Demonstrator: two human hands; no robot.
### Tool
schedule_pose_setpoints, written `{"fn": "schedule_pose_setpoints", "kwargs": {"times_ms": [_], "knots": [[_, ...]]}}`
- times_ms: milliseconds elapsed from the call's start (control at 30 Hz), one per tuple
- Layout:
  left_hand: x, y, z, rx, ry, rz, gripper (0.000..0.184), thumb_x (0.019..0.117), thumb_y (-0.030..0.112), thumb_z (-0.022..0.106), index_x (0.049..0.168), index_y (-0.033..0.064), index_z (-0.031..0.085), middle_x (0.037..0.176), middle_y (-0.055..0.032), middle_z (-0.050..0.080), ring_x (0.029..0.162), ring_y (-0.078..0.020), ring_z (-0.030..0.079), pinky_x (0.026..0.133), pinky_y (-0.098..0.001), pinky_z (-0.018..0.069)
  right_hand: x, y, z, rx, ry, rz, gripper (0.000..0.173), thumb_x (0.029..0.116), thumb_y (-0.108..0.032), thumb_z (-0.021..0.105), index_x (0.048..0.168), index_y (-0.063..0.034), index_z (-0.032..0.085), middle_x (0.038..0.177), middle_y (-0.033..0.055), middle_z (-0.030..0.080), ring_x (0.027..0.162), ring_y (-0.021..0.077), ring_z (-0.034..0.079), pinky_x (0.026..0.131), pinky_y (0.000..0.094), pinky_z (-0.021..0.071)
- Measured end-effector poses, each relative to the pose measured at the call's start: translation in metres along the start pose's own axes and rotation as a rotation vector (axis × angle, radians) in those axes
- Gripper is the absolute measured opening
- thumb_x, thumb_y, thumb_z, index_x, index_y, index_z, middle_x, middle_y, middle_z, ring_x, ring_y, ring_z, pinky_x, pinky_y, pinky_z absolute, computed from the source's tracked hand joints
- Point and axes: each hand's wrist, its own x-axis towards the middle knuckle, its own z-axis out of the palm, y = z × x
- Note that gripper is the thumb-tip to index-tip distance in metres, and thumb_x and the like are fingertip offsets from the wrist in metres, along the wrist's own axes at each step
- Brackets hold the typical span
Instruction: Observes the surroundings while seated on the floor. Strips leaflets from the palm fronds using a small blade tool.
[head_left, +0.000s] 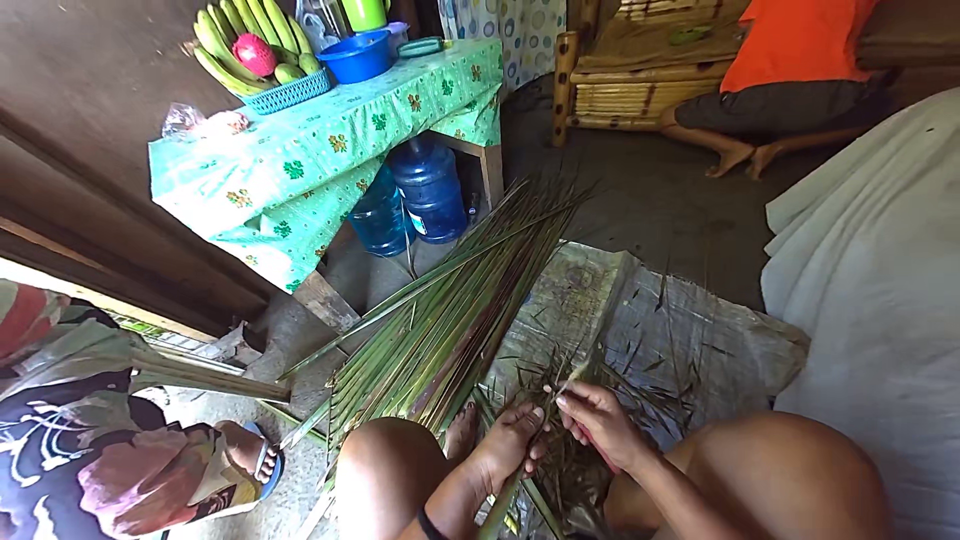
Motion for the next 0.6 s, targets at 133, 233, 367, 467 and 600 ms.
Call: {"fn": "schedule_pose_setpoints", "kwargs": {"times_ms": [133,233,367,467,600], "knots": [[0.000,0.001,0.000,0.039,0.012,-0.007,0.027,0.1136,0.024,0.028,0.109,0.0094,0.051,0.066,0.0047,0.050,0.049,-0.0027,0.048,0.047,-0.0160,0.0442,0.003,-0.001,-0.003,0.097,-0.030,0.043,0.028,0.1001,-0.012,0.051,0.119,-0.0010,0.068,0.064,-0.0037,0.061,0.048,0.0034,0.053,0.044,0.0175,0.0445],[-0.002,0.001,-0.001,0.052,-0.011,0.010,0.026,0.1131,0.023,0.031,0.109,0.0092,0.052,0.069,0.0032,0.056,0.055,-0.0047,0.057,0.052,-0.0180,0.0508,0.004,-0.002,-0.005,0.132,0.013,0.050,0.028,0.1007,-0.010,0.050,0.120,0.0006,0.067,0.063,-0.0025,0.061,0.047,0.0039,0.052,0.044,0.0175,0.0441],[-0.003,-0.001,-0.005,0.063,-0.034,0.013,0.021,0.1110,0.018,0.040,0.099,0.0104,0.055,0.070,0.0021,0.059,0.057,-0.0064,0.060,0.055,-0.0204,0.0539,0.009,-0.006,-0.013,0.139,0.079,0.033,0.026,0.1027,-0.010,0.049,0.117,0.0006,0.068,0.063,-0.0018,0.060,0.047,0.0044,0.052,0.043,0.0177,0.0436],[-0.002,0.000,-0.003,0.034,0.033,0.021,0.022,0.1116,0.018,0.038,0.100,0.0093,0.054,0.067,0.0025,0.056,0.052,-0.0044,0.056,0.050,-0.0176,0.0496,0.002,-0.004,-0.009,-0.030,0.003,-0.050,0.016,0.0974,-0.014,0.053,0.094,-0.0084,0.067,0.062,-0.0070,0.059,0.048,0.0010,0.052,0.045,0.0164,0.0425],[-0.001,0.002,-0.004,0.018,0.094,0.047,0.024,0.1121,0.018,0.035,0.103,0.0099,0.056,0.063,0.0052,0.051,0.047,-0.0023,0.048,0.045,-0.0159,0.0438,-0.012,0.002,0.002,-0.371,-0.156,-0.290,0.023,0.0950,-0.019,0.061,0.098,-0.0001,0.073,0.079,-0.0015,0.068,0.065,-0.0040,0.058,0.062,0.0144,0.0494]]}}
